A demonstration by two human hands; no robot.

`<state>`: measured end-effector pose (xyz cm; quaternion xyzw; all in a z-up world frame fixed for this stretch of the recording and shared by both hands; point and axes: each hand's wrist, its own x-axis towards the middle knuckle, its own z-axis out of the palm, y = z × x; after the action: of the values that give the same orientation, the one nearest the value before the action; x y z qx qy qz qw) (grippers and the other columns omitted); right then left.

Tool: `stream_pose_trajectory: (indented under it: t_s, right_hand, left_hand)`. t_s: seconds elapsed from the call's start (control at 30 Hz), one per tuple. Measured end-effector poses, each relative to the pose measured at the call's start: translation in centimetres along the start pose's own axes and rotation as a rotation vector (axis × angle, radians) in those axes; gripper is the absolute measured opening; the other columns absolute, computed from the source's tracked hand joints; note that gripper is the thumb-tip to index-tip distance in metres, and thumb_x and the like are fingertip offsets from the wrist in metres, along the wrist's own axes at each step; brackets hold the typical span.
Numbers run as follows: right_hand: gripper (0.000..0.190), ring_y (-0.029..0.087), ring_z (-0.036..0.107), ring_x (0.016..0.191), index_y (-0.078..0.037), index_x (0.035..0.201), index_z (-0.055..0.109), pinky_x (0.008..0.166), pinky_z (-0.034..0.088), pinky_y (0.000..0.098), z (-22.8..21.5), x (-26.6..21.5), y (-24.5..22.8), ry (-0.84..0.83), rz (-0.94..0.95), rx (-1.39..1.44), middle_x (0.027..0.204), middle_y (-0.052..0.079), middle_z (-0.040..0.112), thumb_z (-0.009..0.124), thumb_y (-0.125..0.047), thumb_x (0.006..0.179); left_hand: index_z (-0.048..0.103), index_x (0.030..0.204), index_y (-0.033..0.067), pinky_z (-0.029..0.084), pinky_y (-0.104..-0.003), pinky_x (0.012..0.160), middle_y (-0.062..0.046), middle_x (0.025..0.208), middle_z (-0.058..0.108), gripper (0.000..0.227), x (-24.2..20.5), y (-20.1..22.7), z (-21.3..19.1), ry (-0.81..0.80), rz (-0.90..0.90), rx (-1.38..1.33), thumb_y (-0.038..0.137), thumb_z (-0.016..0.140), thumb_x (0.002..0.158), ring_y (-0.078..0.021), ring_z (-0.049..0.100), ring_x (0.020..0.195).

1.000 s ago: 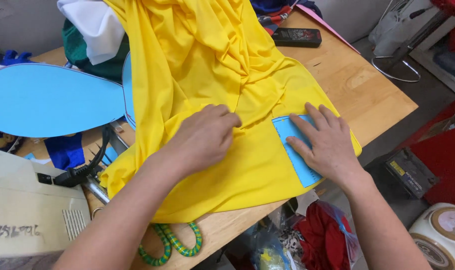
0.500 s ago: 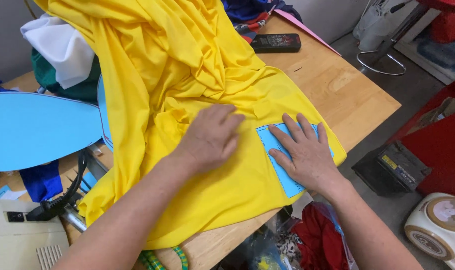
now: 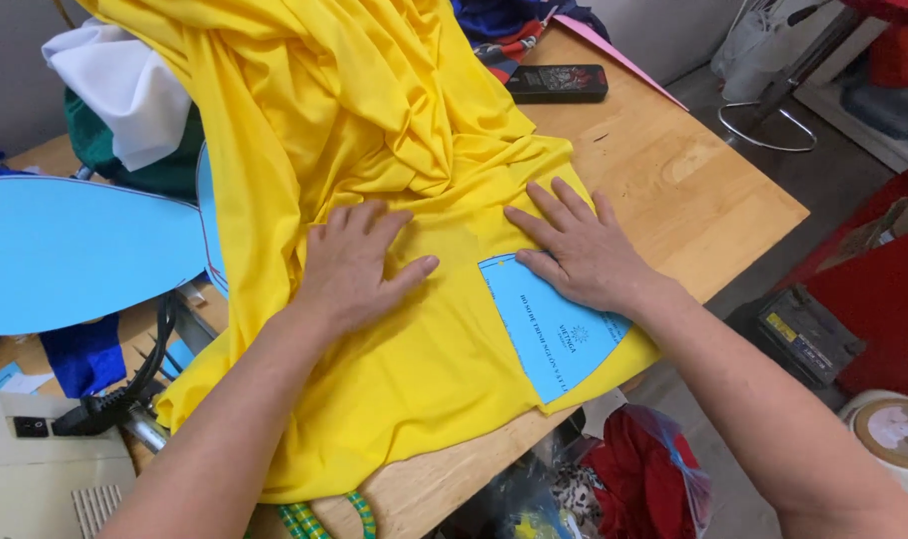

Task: The person places a blue paper pattern onto a yellow fabric laid on a wooden table. They smooth the fabric and pattern, then use a red marker to trace the outline of the pattern onto the fabric. Finally, they remove the pattern and place the marker on the table.

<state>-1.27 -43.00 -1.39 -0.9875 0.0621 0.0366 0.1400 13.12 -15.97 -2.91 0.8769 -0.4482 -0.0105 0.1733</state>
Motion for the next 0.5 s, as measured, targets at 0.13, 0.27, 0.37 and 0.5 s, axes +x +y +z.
stream_pose_trajectory:
  t_s: [0.13, 0.27, 0.37, 0.5]
  right_hand:
    - [0.06, 0.036, 0.012, 0.159, -0.031, 0.156, 0.041, 0.123, 0.002, 0.0658, 0.3, 1.8, 0.6, -0.043, -0.04, -0.043, 0.17, 0.012, 0.026, 0.03, -0.059, 0.105]
    - [0.063, 0.036, 0.007, 0.16, -0.033, 0.16, 0.035, 0.123, -0.001, 0.0652, 1.5, 2.6, 1.0, -0.036, -0.043, -0.096, 0.171, 0.011, 0.021, 0.026, -0.063, 0.105]
    - [0.064, 0.035, 0.007, 0.16, -0.031, 0.159, 0.036, 0.123, -0.002, 0.0643, 2.1, 1.3, 0.6, -0.042, -0.032, -0.096, 0.171, 0.011, 0.02, 0.027, -0.063, 0.104]
    - [0.063, 0.034, 0.005, 0.16, -0.032, 0.158, 0.037, 0.124, -0.005, 0.0626, 0.9, -0.3, -0.7, -0.065, -0.022, -0.062, 0.172, 0.01, 0.019, 0.03, -0.062, 0.103]
  left_hand:
    - [0.048, 0.153, 0.0207, 0.029, -0.066, 0.115, -0.019, 0.149, 0.047, 0.082, -0.7, -4.1, 0.2, 0.032, 0.1, 0.217, 0.075, 0.045, 0.092, -0.0414, 0.037, 0.144]
    - [0.035, 0.162, 0.0227, 0.026, -0.058, 0.121, -0.022, 0.155, 0.039, 0.094, -2.2, -6.3, -1.7, -0.084, 0.067, 0.231, 0.079, 0.044, 0.088, -0.0446, 0.029, 0.15]
    - [0.023, 0.165, 0.0275, 0.025, -0.059, 0.122, -0.022, 0.162, 0.031, 0.106, -3.6, -4.4, -4.1, -0.263, -0.067, 0.249, 0.087, 0.046, 0.081, -0.0459, 0.022, 0.153]
    - [0.021, 0.164, 0.0366, 0.031, -0.064, 0.118, -0.012, 0.171, 0.017, 0.118, -3.9, 0.4, -7.6, -0.532, -0.278, 0.361, 0.099, 0.049, 0.068, -0.039, 0.013, 0.158]
